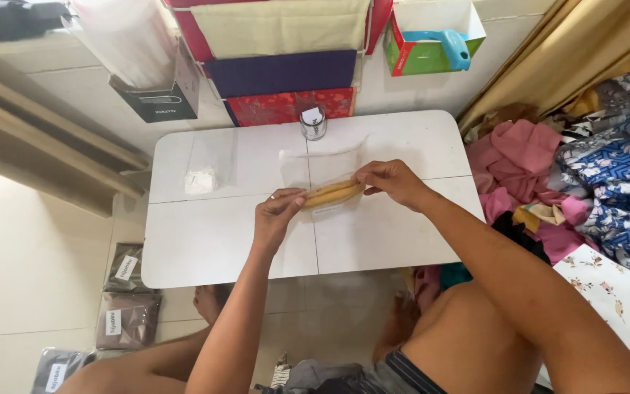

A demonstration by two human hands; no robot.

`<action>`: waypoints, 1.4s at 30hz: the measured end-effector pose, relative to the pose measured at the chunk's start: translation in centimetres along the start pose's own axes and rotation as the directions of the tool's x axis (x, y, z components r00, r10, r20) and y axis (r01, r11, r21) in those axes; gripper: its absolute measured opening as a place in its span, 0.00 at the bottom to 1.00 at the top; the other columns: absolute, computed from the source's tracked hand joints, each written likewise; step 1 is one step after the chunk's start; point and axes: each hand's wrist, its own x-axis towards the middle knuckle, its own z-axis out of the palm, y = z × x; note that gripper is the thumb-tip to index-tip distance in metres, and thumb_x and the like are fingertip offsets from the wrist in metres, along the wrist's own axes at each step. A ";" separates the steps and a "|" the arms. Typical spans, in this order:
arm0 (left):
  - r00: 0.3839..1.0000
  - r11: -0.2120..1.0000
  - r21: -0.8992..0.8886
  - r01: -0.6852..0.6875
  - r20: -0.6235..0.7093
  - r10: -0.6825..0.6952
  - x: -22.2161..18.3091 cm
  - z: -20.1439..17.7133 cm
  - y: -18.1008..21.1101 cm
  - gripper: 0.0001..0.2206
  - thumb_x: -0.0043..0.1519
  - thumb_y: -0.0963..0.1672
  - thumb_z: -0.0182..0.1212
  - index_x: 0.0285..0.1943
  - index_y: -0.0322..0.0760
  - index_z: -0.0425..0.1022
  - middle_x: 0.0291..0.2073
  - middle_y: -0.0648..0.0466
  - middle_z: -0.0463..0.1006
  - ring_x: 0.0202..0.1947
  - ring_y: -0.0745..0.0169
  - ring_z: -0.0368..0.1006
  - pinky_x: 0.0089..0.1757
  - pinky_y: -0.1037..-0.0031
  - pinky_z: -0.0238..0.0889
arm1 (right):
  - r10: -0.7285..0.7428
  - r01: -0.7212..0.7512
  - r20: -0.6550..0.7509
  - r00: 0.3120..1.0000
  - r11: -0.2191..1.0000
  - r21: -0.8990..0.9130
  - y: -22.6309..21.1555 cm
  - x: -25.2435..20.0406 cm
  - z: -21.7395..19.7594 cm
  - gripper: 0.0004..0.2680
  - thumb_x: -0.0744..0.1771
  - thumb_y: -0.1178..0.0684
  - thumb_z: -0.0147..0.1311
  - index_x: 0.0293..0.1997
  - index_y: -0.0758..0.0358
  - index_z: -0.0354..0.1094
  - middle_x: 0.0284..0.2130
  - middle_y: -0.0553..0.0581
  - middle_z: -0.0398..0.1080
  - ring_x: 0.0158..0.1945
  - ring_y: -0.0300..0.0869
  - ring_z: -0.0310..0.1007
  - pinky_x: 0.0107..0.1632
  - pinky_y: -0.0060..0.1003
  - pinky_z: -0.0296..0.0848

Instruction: Preparing and packaging items for shipping by lint-rolling bags, folding hijabs, and placing them into plastic sleeves.

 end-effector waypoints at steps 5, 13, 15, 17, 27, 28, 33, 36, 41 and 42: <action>0.996 1.000 -0.030 -0.006 -0.085 0.004 -0.1 0.1 0.5 0.05 0.62 0.43 0.70 0.43 0.38 0.85 0.41 0.50 0.82 0.51 0.57 0.77 0.58 0.62 0.65 | 0.034 -0.035 -0.025 0.999 0.999 -0.023 -0.7 -0.1 0.6 0.07 0.69 0.56 0.56 0.48 0.68 0.77 0.44 0.61 0.77 0.52 0.49 0.77 0.51 0.44 0.81; 0.984 0.998 -0.009 0.062 -0.165 -0.063 -0.6 0.8 0.3 0.05 0.65 0.44 0.66 0.41 0.39 0.85 0.35 0.54 0.80 0.46 0.66 0.75 0.57 0.63 0.65 | 0.141 -0.142 -0.063 0.988 0.990 -0.010 -0.6 0.2 1.4 0.07 0.68 0.53 0.58 0.43 0.66 0.78 0.39 0.58 0.77 0.48 0.44 0.77 0.48 0.41 0.82; 0.957 0.994 0.069 0.090 -0.282 -0.067 -0.5 1.3 -0.2 0.04 0.63 0.44 0.68 0.41 0.42 0.84 0.29 0.56 0.80 0.37 0.68 0.73 0.47 0.69 0.68 | 0.178 -0.181 -0.098 0.979 0.983 -0.020 -1.2 0.1 1.6 0.07 0.68 0.54 0.58 0.46 0.65 0.78 0.35 0.57 0.76 0.44 0.43 0.77 0.48 0.41 0.80; 0.950 0.998 0.015 0.068 -0.307 -0.060 -1.1 1.9 0.9 0.17 0.60 0.42 0.67 0.56 0.38 0.70 0.26 0.58 0.77 0.33 0.70 0.69 0.43 0.75 0.63 | 0.160 -0.166 -0.092 0.983 0.984 -0.057 -0.7 0.3 1.6 0.09 0.66 0.55 0.60 0.48 0.65 0.77 0.32 0.54 0.74 0.41 0.40 0.76 0.46 0.35 0.79; 0.864 0.749 0.555 -0.363 -0.101 0.494 -0.6 1.9 1.0 0.14 0.63 0.33 0.53 0.43 0.43 0.79 0.53 0.56 0.74 0.64 0.50 0.68 0.59 0.62 0.65 | 0.068 -0.097 -0.140 0.988 0.973 -0.209 0.6 1.2 1.1 0.15 0.65 0.61 0.54 0.57 0.54 0.63 0.45 0.65 0.71 0.39 0.49 0.80 0.45 0.40 0.82; 0.864 0.749 0.555 -0.362 -0.103 0.493 -0.8 1.5 1.3 0.14 0.63 0.33 0.53 0.43 0.43 0.79 0.53 0.56 0.74 0.64 0.50 0.68 0.59 0.62 0.65 | 0.069 -0.097 -0.139 0.988 0.973 -0.210 0.5 1.2 1.2 0.15 0.65 0.61 0.54 0.57 0.54 0.63 0.45 0.65 0.71 0.39 0.49 0.80 0.45 0.40 0.82; 0.980 0.843 0.500 -0.198 0.100 0.171 -0.6 0.7 2.3 0.37 0.45 0.49 0.82 0.64 0.42 0.68 0.53 0.48 0.77 0.61 0.43 0.71 0.63 0.52 0.58 | 0.008 -0.034 -0.104 0.995 0.967 -0.251 -1.5 0.0 2.0 0.10 0.68 0.53 0.57 0.53 0.64 0.74 0.51 0.69 0.71 0.52 0.56 0.76 0.51 0.46 0.80; 0.996 0.892 0.452 0.030 0.057 -0.063 -0.1 1.0 4.0 0.45 0.42 0.45 0.84 0.72 0.43 0.63 0.56 0.41 0.72 0.61 0.41 0.69 0.62 0.59 0.59 | -0.054 0.064 0.034 0.998 0.857 -0.511 -3.3 -0.9 1.9 0.20 0.62 0.52 0.69 0.59 0.60 0.69 0.71 0.70 0.48 0.73 0.69 0.50 0.67 0.57 0.66; 0.986 0.889 0.439 0.129 0.036 -0.161 1.0 0.4 2.6 0.41 0.46 0.42 0.81 0.71 0.43 0.64 0.56 0.37 0.72 0.67 0.34 0.63 0.65 0.57 0.54 | -0.096 0.148 0.120 0.988 0.808 -0.570 -1.9 -0.4 1.5 0.25 0.58 0.50 0.74 0.57 0.59 0.66 0.69 0.68 0.54 0.76 0.62 0.44 0.75 0.57 0.48; 0.980 0.891 0.420 0.169 0.025 -0.198 1.2 0.4 2.4 0.42 0.47 0.42 0.81 0.73 0.42 0.62 0.54 0.35 0.74 0.67 0.34 0.64 0.66 0.56 0.53 | -0.088 0.146 0.131 0.988 0.824 -0.548 -1.6 -0.3 1.6 0.25 0.58 0.51 0.74 0.57 0.60 0.64 0.62 0.70 0.67 0.74 0.61 0.52 0.74 0.58 0.51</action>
